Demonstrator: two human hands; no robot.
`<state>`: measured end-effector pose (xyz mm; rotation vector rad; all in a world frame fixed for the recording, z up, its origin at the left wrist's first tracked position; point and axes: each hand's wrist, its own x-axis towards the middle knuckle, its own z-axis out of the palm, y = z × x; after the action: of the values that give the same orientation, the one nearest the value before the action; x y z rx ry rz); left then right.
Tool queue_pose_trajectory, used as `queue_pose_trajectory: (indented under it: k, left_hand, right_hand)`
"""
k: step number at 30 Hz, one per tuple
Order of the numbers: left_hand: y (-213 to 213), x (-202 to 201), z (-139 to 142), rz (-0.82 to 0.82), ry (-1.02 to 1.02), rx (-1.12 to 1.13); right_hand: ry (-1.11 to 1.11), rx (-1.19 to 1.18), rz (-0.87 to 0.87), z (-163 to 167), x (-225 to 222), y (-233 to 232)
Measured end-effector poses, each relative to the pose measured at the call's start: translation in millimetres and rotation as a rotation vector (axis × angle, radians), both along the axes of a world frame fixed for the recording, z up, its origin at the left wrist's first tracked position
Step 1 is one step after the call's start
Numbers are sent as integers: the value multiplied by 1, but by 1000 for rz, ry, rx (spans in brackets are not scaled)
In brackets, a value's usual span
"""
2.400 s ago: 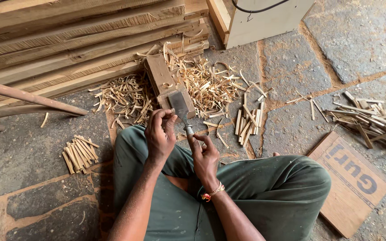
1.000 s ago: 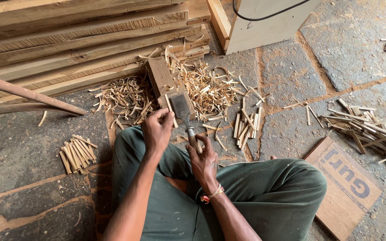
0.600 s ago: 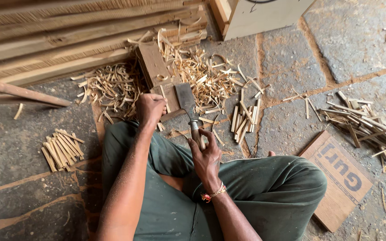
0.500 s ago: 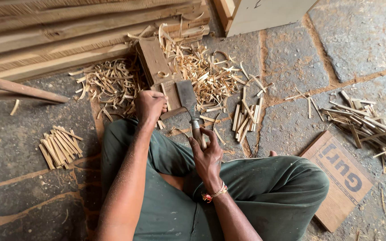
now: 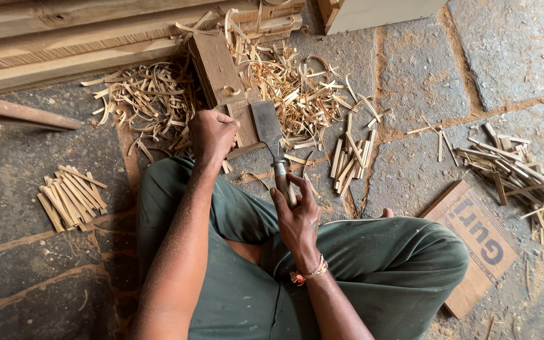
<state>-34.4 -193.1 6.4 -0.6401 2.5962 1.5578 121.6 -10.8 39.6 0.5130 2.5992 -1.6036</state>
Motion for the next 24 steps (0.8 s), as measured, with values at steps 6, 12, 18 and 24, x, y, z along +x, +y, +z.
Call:
queue_pose_trajectory:
  k: [6,12,18,24]
  left_hand:
    - [-9,1,-5,-53,297,-275]
    - [40,56,22,-595,1016,-159]
    - [52,91,28,-909,901,-24]
    - [48,89,27,-880,941,28]
  right_hand:
    - [-86,-87,-68,22,9,7]
    - [-16,-86,-44,66,51,13]
    - [-115,-125,-65,87,72,4]
    - [-146,-89,-44,95,69,2]
